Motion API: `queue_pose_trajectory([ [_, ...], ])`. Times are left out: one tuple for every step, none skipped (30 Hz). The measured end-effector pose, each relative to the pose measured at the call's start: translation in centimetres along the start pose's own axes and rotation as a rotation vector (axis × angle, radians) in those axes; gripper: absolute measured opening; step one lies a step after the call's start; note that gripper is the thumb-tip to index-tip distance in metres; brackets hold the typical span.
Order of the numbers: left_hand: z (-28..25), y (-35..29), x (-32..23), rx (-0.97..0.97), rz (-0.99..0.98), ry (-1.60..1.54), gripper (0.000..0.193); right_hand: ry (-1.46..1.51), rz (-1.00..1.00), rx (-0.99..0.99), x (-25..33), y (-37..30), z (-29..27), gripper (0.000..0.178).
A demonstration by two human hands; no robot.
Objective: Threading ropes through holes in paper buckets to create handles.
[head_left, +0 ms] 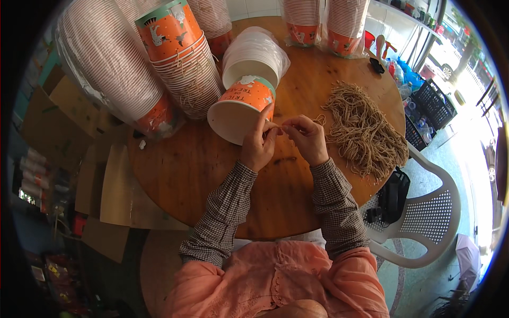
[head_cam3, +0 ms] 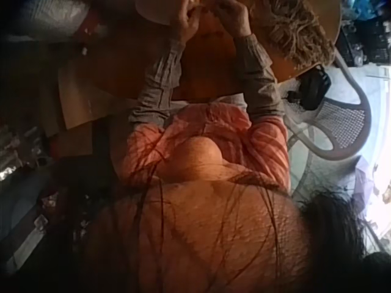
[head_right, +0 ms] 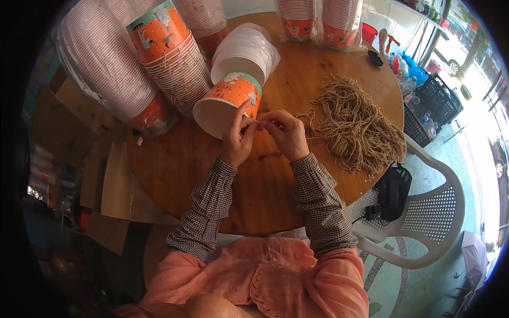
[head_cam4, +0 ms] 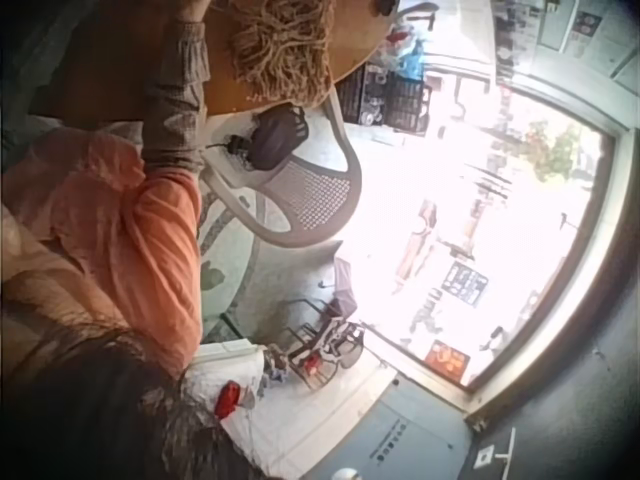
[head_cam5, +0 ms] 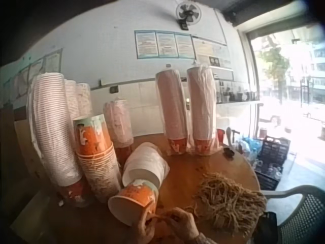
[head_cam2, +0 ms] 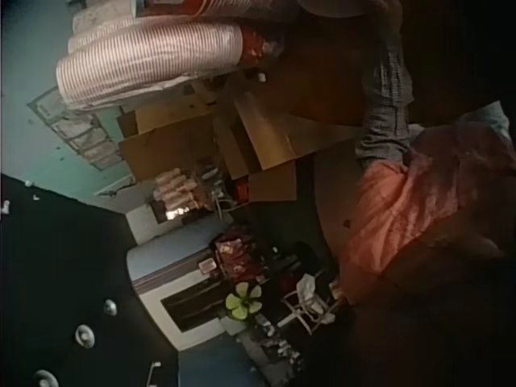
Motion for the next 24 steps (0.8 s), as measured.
queue_pose_trajectory([
  [0.0,0.1,-0.4,0.016,0.016,0.014,0.056,0.000,0.000,0.000,0.0,0.0,0.0,0.014],
  [0.0,0.3,-0.6,0.016,0.016,0.013,0.056,-0.032,0.035,-0.067,-0.3,0.0,-0.4,0.012],
  [-0.3,0.5,-1.3,-0.003,0.084,0.107,0.055,-0.064,0.069,-0.133,-0.5,0.0,-0.8,0.011],
  [-0.4,0.5,-2.0,-0.022,0.152,0.201,0.053,-0.064,0.069,-0.134,-0.4,0.0,-0.8,0.011],
  [-0.4,0.6,-2.0,-0.022,0.153,0.200,0.053,-0.052,0.046,-0.181,-0.2,-0.1,-1.1,0.011],
  [-0.7,0.6,-2.3,-0.058,0.189,0.281,0.049,-0.040,0.023,-0.228,-0.1,-0.2,-1.4,0.011],
  [-0.9,0.5,-2.5,-0.095,0.225,0.364,0.044,-0.039,0.022,-0.228,0.0,-0.2,-1.3,0.011],
  [-0.9,0.4,-2.5,-0.095,0.226,0.365,0.044,-0.061,-0.015,-0.246,0.2,-0.3,-1.3,0.011],
  [-1.0,0.3,-2.7,-0.120,0.252,0.434,0.035,-0.083,-0.051,-0.263,0.5,-0.5,-1.3,0.010],
  [-1.1,0.2,-2.9,-0.146,0.278,0.503,0.027,-0.082,-0.051,-0.262,0.5,-0.5,-1.1,0.010],
  [-1.2,0.2,-2.9,-0.146,0.278,0.505,0.027,-0.133,-0.100,-0.277,1.0,-0.7,-1.1,0.010],
  [-1.4,0.2,-3.0,-0.149,0.304,0.530,0.021,-0.184,-0.148,-0.293,1.5,-0.9,-0.9,0.010],
  [-1.4,0.3,-3.3,-0.151,0.330,0.554,0.014,-0.184,-0.148,-0.293,1.6,-1.0,-0.9,0.010],
  [-1.4,0.3,-3.4,-0.150,0.330,0.554,0.014,-0.192,-0.161,-0.294,1.7,-1.1,-0.8,0.009],
  [-1.4,0.2,-3.6,-0.169,0.339,0.552,0.013,-0.200,-0.174,-0.295,1.9,-1.2,-0.8,0.008],
  [-1.6,0.3,-3.9,-0.190,0.347,0.549,0.012,-0.201,-0.173,-0.293,2.0,-1.3,-0.8,0.008],
  [-1.8,0.4,-4.2,-0.192,0.346,0.550,0.012,-0.232,-0.202,-0.303,2.3,-1.4,-0.8,0.007],
  [-1.8,0.5,-4.8,-0.196,0.399,0.587,0.012,-0.263,-0.230,-0.313,2.7,-1.5,-0.8,0.006],
  [-1.8,0.6,-5.5,-0.198,0.452,0.623,0.012,-0.263,-0.228,-0.314,2.9,-1.5,-0.8,0.006],
  [-1.8,0.7,-5.7,-0.196,0.451,0.622,0.012,-0.283,-0.276,-0.325,3.4,-1.6,-0.9,0.006],
  [-1.8,0.7,-5.9,-0.194,0.446,0.650,0.013,-0.303,-0.323,-0.335,3.9,-1.7,-0.9,0.006],
  [-1.9,0.7,-6.0,-0.193,0.439,0.680,0.013,-0.302,-0.322,-0.334,4.1,-1.7,-0.9,0.006],
  [-1.9,0.6,-5.9,-0.192,0.437,0.681,0.013,-0.304,-0.335,-0.327,4.3,-1.8,-0.7,0.006],
  [-1.9,0.6,-5.7,-0.189,0.411,0.653,0.013,-0.306,-0.349,-0.319,4.4,-1.9,-0.5,0.005],
])
Point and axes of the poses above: each hand's wrist, its own y-axis towards the middle knuckle, its own z-axis out of the palm, x = y × z, the point moved 7 cm from there along y, towards the middle knuckle, and after that the axes turned 6 degrees about z, right-handed, at the moved point
